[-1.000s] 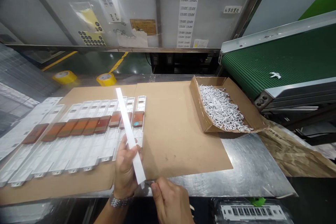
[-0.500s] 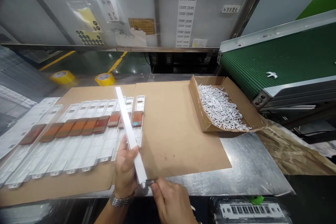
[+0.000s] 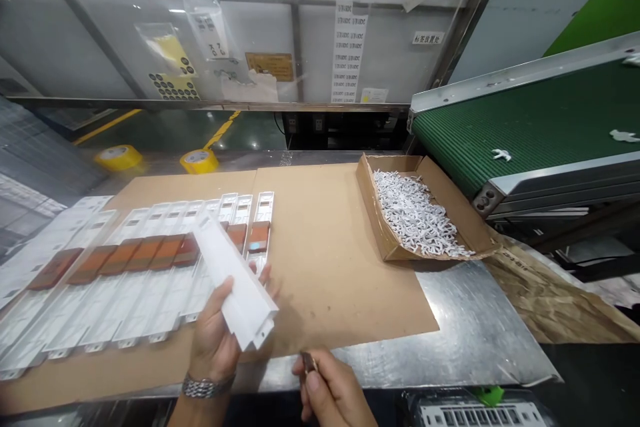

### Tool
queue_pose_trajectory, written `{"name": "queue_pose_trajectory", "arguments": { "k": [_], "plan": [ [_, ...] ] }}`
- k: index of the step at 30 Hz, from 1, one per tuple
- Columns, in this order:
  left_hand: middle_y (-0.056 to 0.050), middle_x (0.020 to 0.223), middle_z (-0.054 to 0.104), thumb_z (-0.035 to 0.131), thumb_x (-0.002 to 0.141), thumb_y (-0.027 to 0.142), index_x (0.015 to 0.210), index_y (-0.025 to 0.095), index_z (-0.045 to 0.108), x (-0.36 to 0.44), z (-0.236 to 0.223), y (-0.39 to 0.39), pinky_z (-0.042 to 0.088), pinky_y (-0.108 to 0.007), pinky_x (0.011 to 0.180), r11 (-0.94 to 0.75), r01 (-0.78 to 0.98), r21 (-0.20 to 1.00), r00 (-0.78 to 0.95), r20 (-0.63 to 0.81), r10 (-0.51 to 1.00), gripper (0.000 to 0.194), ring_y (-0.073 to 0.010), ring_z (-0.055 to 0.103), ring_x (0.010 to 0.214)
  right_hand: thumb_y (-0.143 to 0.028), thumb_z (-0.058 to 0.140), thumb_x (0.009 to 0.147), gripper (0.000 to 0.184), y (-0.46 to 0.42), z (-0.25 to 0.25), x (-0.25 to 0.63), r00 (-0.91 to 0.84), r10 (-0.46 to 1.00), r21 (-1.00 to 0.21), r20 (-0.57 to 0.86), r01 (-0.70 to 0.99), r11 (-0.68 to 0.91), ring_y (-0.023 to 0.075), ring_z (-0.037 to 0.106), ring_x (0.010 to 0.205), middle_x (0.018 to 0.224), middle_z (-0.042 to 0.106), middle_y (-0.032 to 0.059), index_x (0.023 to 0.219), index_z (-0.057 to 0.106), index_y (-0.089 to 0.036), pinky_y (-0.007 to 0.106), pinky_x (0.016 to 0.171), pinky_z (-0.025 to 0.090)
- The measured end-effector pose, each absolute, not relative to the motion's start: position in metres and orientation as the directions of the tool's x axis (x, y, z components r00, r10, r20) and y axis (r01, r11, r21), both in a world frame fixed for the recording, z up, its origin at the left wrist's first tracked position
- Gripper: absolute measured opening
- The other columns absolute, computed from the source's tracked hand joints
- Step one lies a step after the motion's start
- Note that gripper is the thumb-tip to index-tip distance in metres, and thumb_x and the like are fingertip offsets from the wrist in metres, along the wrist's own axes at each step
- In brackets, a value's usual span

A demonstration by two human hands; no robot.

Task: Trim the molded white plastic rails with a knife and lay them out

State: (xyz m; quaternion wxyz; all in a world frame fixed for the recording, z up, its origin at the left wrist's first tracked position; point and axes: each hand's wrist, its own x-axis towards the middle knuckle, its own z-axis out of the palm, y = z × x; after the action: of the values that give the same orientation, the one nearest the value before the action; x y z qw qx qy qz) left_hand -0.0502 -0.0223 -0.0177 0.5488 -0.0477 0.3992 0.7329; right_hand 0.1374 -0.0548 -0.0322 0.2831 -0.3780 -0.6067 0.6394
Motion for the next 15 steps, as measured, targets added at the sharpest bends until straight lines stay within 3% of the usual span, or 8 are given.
{"name": "queue_pose_trajectory", "arguments": {
  "k": [2, 6, 10, 12, 15],
  "plan": [
    [-0.011, 0.117, 0.060, 0.057, 0.078, 0.015, 0.125, 0.023, 0.044, -0.049, -0.014, -0.023, 0.051, -0.049, 0.084, -0.105, -0.829, 0.549, -0.424, -0.495, 0.759, 0.049, -0.0285, 0.057, 0.108, -0.055, 0.030, 0.092, 0.044, -0.058, -0.036, 0.135, -0.490, 0.862, -0.991, -0.132, 0.055, -0.120, 0.0122, 0.054, 0.056, 0.067, 0.056, 0.0007, 0.096, 0.055, -0.019, 0.024, 0.055, 0.045],
    [-0.009, 0.117, 0.060, 0.062, 0.076, 0.021, 0.125, 0.028, 0.045, -0.044, -0.011, -0.028, 0.053, -0.042, 0.083, -0.136, -0.741, 0.657, -0.520, -0.434, 0.736, 0.052, -0.0267, 0.061, 0.101, -0.046, 0.033, 0.094, 0.036, -0.062, -0.044, 0.128, -0.314, 0.949, -0.963, 0.000, 0.255, 0.084, 0.0132, 0.059, 0.055, 0.065, 0.060, 0.0010, 0.103, 0.058, -0.022, 0.022, 0.054, 0.047],
    [-0.008, 0.124, 0.054, 0.066, 0.074, 0.024, 0.130, 0.035, 0.033, -0.044, -0.014, -0.035, 0.051, -0.039, 0.084, -0.143, -0.740, 0.658, -0.458, -0.336, 0.823, 0.066, -0.0282, 0.056, 0.110, -0.038, 0.037, 0.095, 0.031, -0.063, -0.051, 0.123, -0.155, 0.943, -0.847, 0.294, 0.415, 0.332, 0.0184, 0.062, 0.093, 0.101, 0.066, 0.0061, 0.114, 0.057, -0.025, 0.025, 0.080, 0.048],
    [-0.010, 0.124, 0.053, 0.069, 0.072, 0.028, 0.128, 0.034, 0.029, -0.043, -0.017, -0.036, 0.051, -0.038, 0.084, -0.132, -0.664, 0.736, -0.490, -0.295, 0.820, 0.069, -0.0280, 0.056, 0.109, -0.032, 0.036, 0.096, 0.029, -0.062, -0.053, 0.121, -0.154, 0.924, -0.805, 0.349, 0.455, 0.380, 0.0178, 0.061, 0.095, 0.106, 0.064, 0.0057, 0.118, 0.054, -0.025, 0.025, 0.081, 0.048],
    [-0.009, 0.121, 0.054, 0.073, 0.069, 0.033, 0.124, 0.032, 0.024, -0.040, -0.020, -0.038, 0.050, -0.039, 0.085, -0.147, -0.528, 0.837, -0.585, -0.232, 0.777, 0.074, -0.0253, 0.059, 0.103, -0.026, 0.038, 0.095, 0.027, -0.060, -0.053, 0.120, -0.194, 0.903, -0.756, 0.383, 0.496, 0.427, 0.0172, 0.061, 0.087, 0.097, 0.064, 0.0063, 0.118, 0.053, -0.022, 0.025, 0.074, 0.048]
  ]
}}
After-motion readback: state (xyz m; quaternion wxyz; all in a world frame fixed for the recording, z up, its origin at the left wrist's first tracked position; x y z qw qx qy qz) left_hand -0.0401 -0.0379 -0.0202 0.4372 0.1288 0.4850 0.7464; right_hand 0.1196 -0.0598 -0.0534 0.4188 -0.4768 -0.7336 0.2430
